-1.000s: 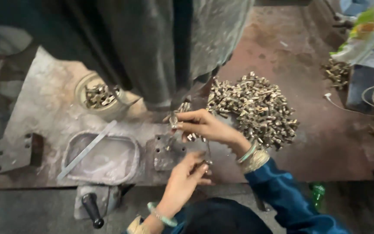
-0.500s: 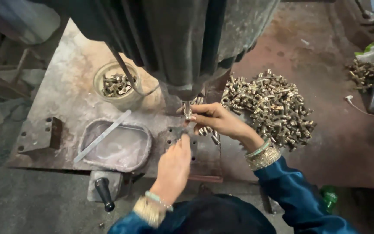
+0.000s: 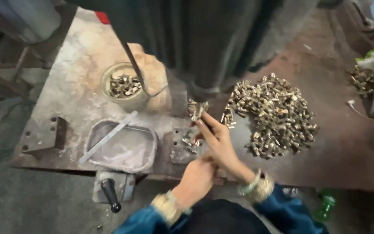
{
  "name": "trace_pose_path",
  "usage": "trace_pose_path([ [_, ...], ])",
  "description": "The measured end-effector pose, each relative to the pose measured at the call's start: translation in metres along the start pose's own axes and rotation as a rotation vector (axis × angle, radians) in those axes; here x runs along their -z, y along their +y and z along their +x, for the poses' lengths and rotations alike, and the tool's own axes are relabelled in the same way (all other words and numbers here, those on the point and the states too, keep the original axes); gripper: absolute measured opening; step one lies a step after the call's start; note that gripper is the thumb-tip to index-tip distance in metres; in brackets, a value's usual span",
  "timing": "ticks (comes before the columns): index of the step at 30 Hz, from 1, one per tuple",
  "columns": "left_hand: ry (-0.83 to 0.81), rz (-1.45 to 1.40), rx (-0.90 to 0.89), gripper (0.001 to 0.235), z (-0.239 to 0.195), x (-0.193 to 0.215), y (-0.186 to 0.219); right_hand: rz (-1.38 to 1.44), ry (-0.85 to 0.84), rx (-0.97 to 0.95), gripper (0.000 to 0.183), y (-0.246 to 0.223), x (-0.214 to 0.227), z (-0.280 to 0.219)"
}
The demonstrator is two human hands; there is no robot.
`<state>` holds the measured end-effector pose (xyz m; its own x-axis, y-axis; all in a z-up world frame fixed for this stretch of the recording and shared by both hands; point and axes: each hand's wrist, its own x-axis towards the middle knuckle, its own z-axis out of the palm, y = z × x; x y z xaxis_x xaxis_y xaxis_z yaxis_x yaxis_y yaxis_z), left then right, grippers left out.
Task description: The person picks small brass fittings from a pile and a container, places one into a fixture under a bench press, and operates the press to form or assemble the part, then sets the finished piece aside and repeats with the next piece.
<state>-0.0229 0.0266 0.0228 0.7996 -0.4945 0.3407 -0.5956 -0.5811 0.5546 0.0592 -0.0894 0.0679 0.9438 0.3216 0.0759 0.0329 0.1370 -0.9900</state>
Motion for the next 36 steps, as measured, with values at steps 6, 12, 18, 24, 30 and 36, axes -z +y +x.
trace_pose_path([
  [6, 0.404, -0.004, 0.283, 0.011, -0.047, 0.124, -0.024, 0.129, 0.064, -0.02, 0.038, -0.013, -0.014, -0.008],
  [12, 0.321, 0.189, 0.482, 0.008, -0.08, 0.118, -0.079, 0.009, 0.157, -0.036, 0.036, -0.02, -0.015, -0.006],
  [18, 0.316, 0.207, 0.505, 0.008, -0.086, 0.103, -0.104, -0.04, 0.192, -0.031, 0.035, -0.018, -0.017, -0.011],
  [24, 0.353, -0.959, 0.874, 0.018, -0.085, 0.105, -0.106, -0.028, 0.126, 0.035, 0.038, -0.016, -0.014, -0.004],
  [30, 0.315, -0.876, 0.718, 0.013, -0.047, 0.061, -0.04, -0.065, 0.039, 0.042, 0.039, -0.015, -0.012, -0.008],
  [36, 0.441, -0.418, 0.387, 0.014, -0.039, 0.044, -0.028, -0.063, 0.087, 0.022, 0.036, -0.014, -0.011, -0.007],
])
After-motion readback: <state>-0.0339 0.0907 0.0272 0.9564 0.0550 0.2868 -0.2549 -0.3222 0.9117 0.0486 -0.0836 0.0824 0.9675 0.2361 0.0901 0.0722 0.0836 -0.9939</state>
